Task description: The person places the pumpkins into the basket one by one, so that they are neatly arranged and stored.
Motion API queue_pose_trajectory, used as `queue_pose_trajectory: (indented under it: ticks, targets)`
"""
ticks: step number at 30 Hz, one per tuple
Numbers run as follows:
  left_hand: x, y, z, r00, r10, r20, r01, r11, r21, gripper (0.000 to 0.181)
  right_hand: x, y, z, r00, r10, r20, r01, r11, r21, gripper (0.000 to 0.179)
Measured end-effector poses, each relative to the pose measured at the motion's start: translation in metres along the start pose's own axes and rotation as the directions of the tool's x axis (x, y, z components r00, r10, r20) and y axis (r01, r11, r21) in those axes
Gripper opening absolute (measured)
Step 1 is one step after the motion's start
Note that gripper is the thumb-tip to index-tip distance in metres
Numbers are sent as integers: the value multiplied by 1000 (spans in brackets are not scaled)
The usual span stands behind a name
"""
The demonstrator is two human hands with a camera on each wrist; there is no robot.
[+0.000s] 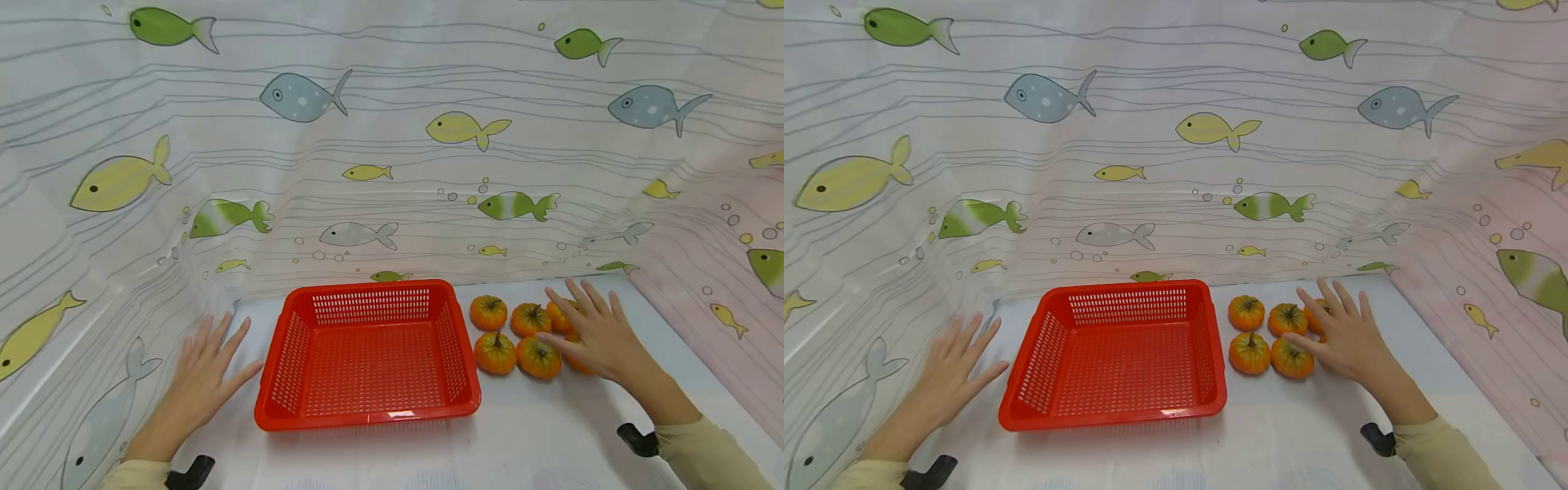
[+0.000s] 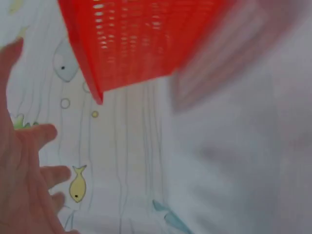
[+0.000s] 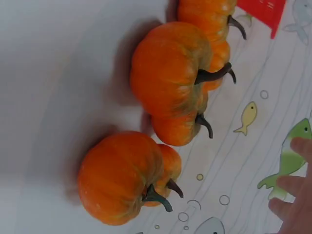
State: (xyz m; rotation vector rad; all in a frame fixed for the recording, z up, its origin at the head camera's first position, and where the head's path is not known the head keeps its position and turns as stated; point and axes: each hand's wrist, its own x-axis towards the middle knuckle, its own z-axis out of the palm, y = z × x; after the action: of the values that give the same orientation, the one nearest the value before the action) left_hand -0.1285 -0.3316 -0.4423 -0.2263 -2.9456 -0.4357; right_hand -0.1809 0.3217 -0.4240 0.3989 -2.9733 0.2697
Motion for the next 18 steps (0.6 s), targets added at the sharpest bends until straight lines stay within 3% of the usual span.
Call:
queue_pose_trajectory:
  ticks: [3, 6, 9, 12, 16, 18]
  targets:
    - [7, 2, -4, 998, -31, 46, 39, 981, -189, 80, 8, 1, -5, 1000, -3, 31, -2, 988, 153, 85]
    - [11, 5, -3, 994, -61, 93, 89, 935, -343, 77, 16, 1, -8, 997, 9, 75, -32, 950, 311, 81]
    - [14, 9, 1, 989, -83, 123, 129, 887, -443, 71, 24, -2, -8, 996, 15, 89, -49, 918, 393, 79]
    - [19, 13, 8, 978, -120, 171, 195, 814, -547, 68, 33, -4, -6, 996, -10, 85, -26, 906, 422, 74]
    - [24, 16, 18, 952, -201, 231, 305, 678, -669, 67, 48, -6, 4, 990, -52, 128, -11, 894, 449, 65]
    - [26, 16, 23, 943, -234, 236, 332, 612, -718, 67, 57, -7, 10, 986, -66, 156, -12, 890, 455, 62]
